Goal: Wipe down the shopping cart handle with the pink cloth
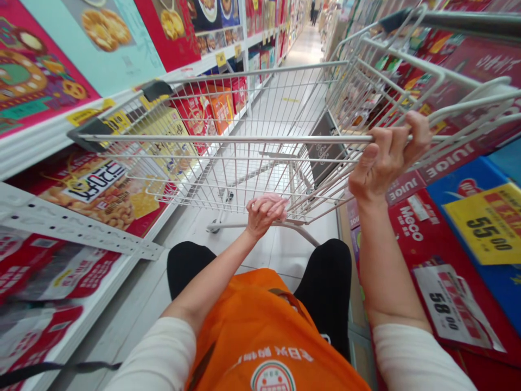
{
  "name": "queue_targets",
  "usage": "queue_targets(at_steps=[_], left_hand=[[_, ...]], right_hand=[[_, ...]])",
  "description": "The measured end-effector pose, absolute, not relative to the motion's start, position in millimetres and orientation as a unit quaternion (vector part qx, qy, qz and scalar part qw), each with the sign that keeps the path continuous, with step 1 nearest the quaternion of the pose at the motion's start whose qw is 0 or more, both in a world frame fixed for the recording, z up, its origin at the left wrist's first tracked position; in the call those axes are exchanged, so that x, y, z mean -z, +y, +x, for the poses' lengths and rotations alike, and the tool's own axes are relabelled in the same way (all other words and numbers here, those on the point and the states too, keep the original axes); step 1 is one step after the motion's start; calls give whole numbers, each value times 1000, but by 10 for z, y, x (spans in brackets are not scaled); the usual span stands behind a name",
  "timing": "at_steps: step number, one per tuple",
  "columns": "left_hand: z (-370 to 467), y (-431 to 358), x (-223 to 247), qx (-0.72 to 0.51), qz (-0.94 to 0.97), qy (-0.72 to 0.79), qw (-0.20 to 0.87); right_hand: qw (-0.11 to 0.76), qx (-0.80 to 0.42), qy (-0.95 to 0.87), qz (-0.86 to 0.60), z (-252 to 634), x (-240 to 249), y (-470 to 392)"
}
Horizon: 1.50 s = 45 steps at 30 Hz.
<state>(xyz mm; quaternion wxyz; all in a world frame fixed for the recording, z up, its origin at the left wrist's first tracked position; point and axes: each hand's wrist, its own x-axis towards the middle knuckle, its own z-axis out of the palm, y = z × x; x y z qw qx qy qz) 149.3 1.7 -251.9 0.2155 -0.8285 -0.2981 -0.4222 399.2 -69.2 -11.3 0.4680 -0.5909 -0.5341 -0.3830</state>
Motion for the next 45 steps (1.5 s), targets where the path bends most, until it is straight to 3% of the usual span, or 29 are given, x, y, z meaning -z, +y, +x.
queue_targets(at_steps=[9, 14, 18, 24, 30, 38, 45], left_hand=[[1223, -120, 2685, 347, -880, -294, 134], [1545, 23, 2231, 422, -839, -330, 91], [1726, 133, 1868, 496, -800, -312, 128], [1537, -18, 1789, 471, -809, -293, 195], [1834, 99, 1230, 529, -749, -298, 264], [1783, 13, 1310, 550, -751, -291, 222], [2208, -18, 300, 569, -716, -298, 275]], right_hand=[[417, 362, -545, -631, 3987, 148, -740], [437, 372, -551, -606, 3923, 166, -751], [447, 383, -552, -590, 3872, 168, -793], [420, 411, -545, -598, 3825, 138, -827], [375, 370, -621, -581, 3571, 27, -707], [416, 353, -616, -568, 3529, 50, -616], [506, 338, -615, -502, 3542, 107, -608]])
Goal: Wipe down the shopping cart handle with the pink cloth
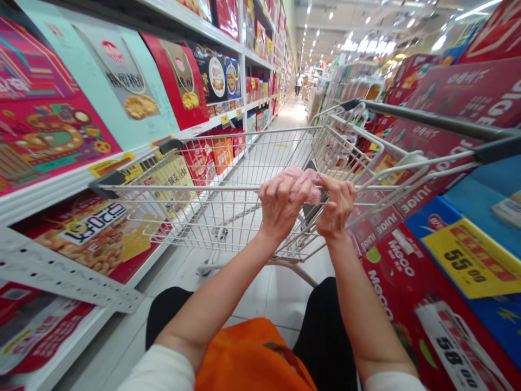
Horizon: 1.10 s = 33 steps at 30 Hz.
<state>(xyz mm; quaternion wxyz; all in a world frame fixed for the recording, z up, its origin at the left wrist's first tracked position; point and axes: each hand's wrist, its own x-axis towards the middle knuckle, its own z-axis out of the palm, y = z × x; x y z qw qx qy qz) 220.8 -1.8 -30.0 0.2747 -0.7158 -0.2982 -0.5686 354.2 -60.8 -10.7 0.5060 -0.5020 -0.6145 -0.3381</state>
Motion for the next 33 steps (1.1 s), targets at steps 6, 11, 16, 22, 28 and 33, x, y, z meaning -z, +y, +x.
queue_targets(at_steps=[6, 11, 16, 22, 28, 33], left_hand=[[2056, 66, 221, 516, -762, -303, 249], [1479, 360, 381, 552, -719, -383, 179], [1608, 261, 374, 618, -672, -377, 157], [2155, 16, 467, 574, -721, -335, 198], [1528, 340, 770, 535, -756, -281, 251], [1344, 296, 672, 603, -681, -356, 213]], right_hand=[[481, 336, -647, -487, 3637, 91, -647], [455, 338, -662, -490, 3657, 73, -675], [432, 336, -619, -563, 3447, 39, -638], [435, 313, -643, -547, 3200, 11, -506], [445, 278, -668, -527, 3312, 49, -477], [431, 307, -650, -546, 3282, 73, -405]])
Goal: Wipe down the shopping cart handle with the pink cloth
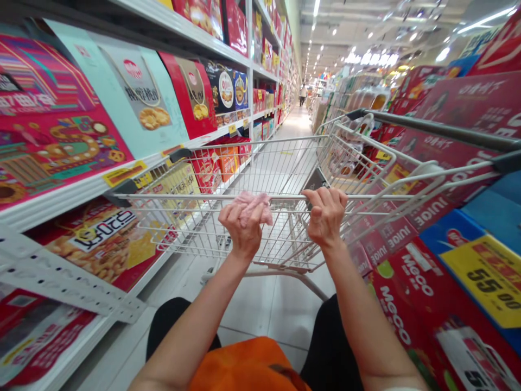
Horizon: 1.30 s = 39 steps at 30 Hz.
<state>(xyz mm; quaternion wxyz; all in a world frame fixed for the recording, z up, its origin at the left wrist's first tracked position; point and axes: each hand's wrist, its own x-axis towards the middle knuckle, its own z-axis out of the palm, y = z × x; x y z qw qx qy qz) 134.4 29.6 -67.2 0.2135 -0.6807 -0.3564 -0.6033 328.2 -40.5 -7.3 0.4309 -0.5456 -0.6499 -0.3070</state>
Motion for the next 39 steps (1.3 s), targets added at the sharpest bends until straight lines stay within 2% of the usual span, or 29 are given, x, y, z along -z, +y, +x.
queue_targets(at_steps=[2, 9, 13, 18, 23, 29, 39], left_hand=[[1482, 192, 494, 621, -681, -332, 198], [1775, 98, 9, 514, -789, -254, 218], [1439, 283, 41, 509, -784, -256, 246], [1026, 424, 64, 498, -765, -330, 240], [1290, 288, 16, 467, -800, -320, 198], [1776, 76, -43, 473, -824, -251, 183], [1480, 276, -114, 460, -834, -259, 162]], right_hand=[[430, 324, -636, -552, 3252, 83, -372], [417, 332, -666, -522, 3322, 89, -354], [404, 330, -679, -516, 3395, 85, -351], [426, 317, -660, -532, 3360, 97, -308], [461, 311, -615, -559, 3214, 63, -286], [456, 294, -644, -540, 3300, 68, -315], [424, 291, -670, -535, 3464, 55, -318]])
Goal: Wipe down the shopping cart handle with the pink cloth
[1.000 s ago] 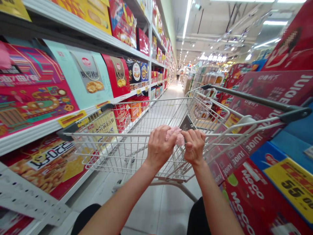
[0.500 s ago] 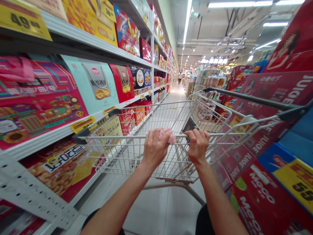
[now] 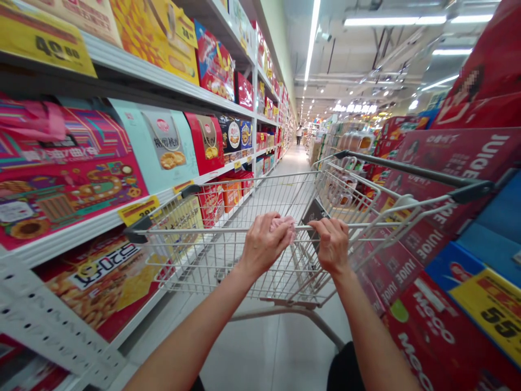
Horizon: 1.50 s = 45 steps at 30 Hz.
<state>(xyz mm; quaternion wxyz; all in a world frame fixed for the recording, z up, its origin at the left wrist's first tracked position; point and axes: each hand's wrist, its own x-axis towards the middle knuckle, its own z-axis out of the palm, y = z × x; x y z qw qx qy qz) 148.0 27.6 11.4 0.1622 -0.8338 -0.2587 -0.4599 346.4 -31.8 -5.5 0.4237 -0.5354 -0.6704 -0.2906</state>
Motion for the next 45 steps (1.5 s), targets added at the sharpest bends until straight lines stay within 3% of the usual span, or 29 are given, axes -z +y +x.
queue_targets(at_steps=[8, 13, 25, 45], left_hand=[[809, 511, -291, 372, -878, -294, 64], [861, 496, -296, 340, -885, -307, 87], [1886, 166, -346, 300, -899, -299, 113], [822, 441, -127, 326, -856, -362, 170]], right_hand=[[433, 307, -662, -529, 3480, 79, -266], [449, 325, -634, -540, 3395, 98, -214], [427, 352, -637, -537, 3480, 100, -221], [359, 350, -646, -575, 3665, 2, -331]])
